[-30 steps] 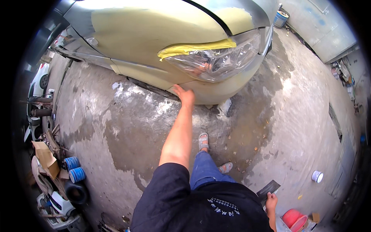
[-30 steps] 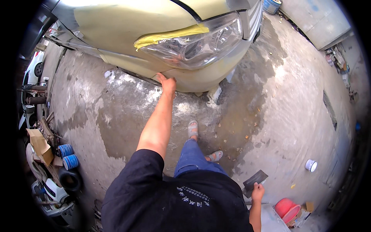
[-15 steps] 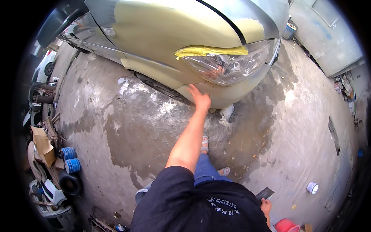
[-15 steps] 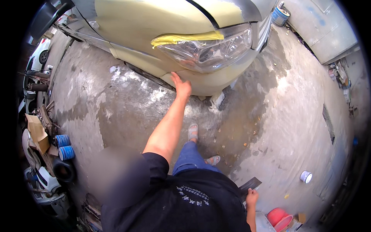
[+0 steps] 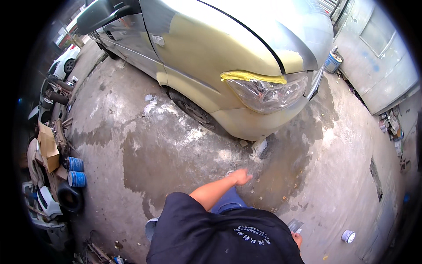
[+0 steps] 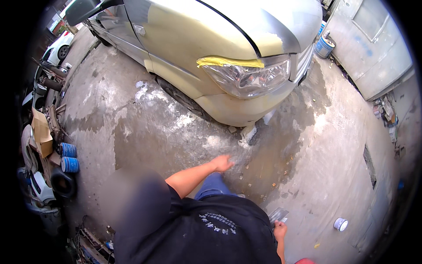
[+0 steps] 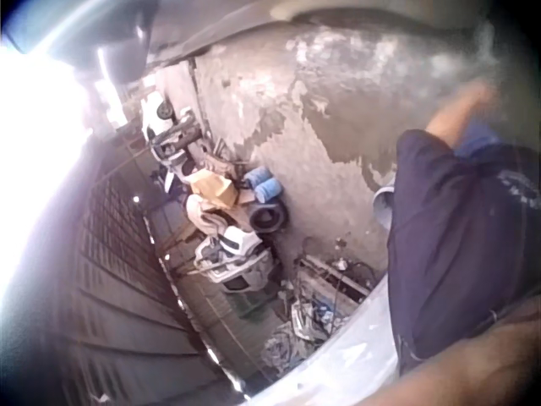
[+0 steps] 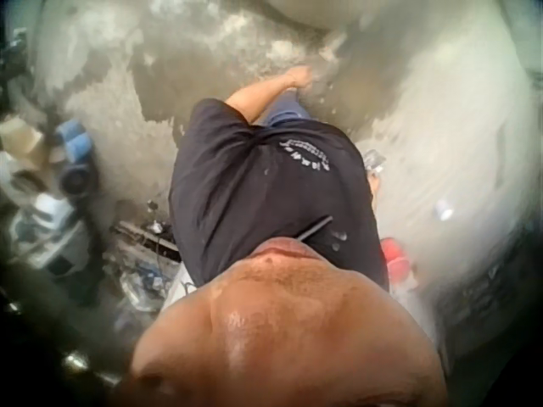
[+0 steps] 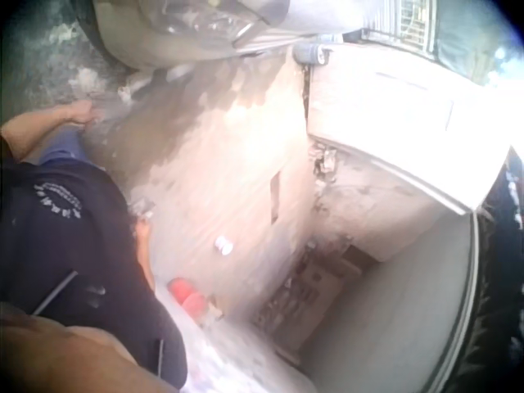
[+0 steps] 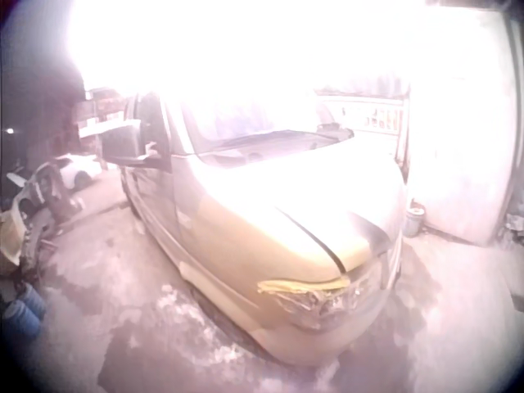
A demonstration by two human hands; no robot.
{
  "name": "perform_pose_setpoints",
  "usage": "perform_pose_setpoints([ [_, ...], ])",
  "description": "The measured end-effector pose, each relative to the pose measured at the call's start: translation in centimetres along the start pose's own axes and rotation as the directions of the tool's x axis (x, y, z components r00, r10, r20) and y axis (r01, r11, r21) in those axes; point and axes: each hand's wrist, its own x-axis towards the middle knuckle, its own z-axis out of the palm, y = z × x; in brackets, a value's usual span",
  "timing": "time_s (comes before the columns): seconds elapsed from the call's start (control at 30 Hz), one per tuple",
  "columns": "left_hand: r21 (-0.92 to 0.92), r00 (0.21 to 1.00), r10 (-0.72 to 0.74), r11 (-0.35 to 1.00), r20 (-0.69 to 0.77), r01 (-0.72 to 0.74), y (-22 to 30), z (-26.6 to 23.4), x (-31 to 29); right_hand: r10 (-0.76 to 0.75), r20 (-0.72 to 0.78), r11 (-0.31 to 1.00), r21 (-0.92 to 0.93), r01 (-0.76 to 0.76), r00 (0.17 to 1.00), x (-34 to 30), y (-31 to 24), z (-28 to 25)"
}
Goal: The person inspects the front bumper of a gold van, touching the surface to check for imperfections. They then retrieve a container of body filler and a tube of hardener, mixing the two substances together on a metal putty knife to prepare the compound for application.
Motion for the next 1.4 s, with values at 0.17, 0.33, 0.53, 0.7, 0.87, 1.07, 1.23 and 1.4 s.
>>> perform_pose_setpoints([
  [0.17,-0.032,0.907,-0.244,0.962,0.342,0.271,-3.9,6.4,-7.1,-0.117,0.009,0.99,0.075,0.116,0.993,2.3,-0.2,0.4],
  [0.33,-0.132,0.863,-0.299,0.916,0.406,0.379,2.4,0.4,-8.9,-0.311,0.051,0.941,-0.122,0.315,0.949,3.0,-4.9,0.4],
  [0.53,-0.47,0.972,0.148,0.855,-0.184,-0.22,12.0,-3.1,-9.5,-0.674,0.018,0.72,-0.21,0.662,0.739,0.9,-18.6,0.8],
  [0.7,-0.155,0.676,0.455,0.753,-0.58,-0.639,18.5,-4.2,-11.6,-0.793,0.096,0.588,-0.135,0.797,0.602,-4.6,-27.4,-0.7],
  [0.87,-0.117,0.814,0.499,0.827,-0.298,-0.55,18.9,-4.3,-12.6,-0.814,0.123,0.548,-0.162,0.821,0.568,-5.5,-28.1,-1.2],
  [1.07,-0.232,0.793,0.57,0.759,-0.217,-0.609,20.2,-5.4,-14.7,-0.813,0.068,0.576,-0.056,0.816,0.578,-5.8,-27.2,-1.7],
  [1.23,-0.254,0.781,0.553,0.742,-0.29,-0.62,20.9,-5.0,-14.4,-0.831,-0.006,0.555,0.049,0.83,0.556,-5.9,-28.1,-1.5],
  [1.4,-0.26,0.818,0.484,0.785,-0.309,-0.563,21.3,-4.6,-14.3,-0.83,-0.056,0.549,0.098,0.83,0.555,-5.8,-27.6,-1.2],
])
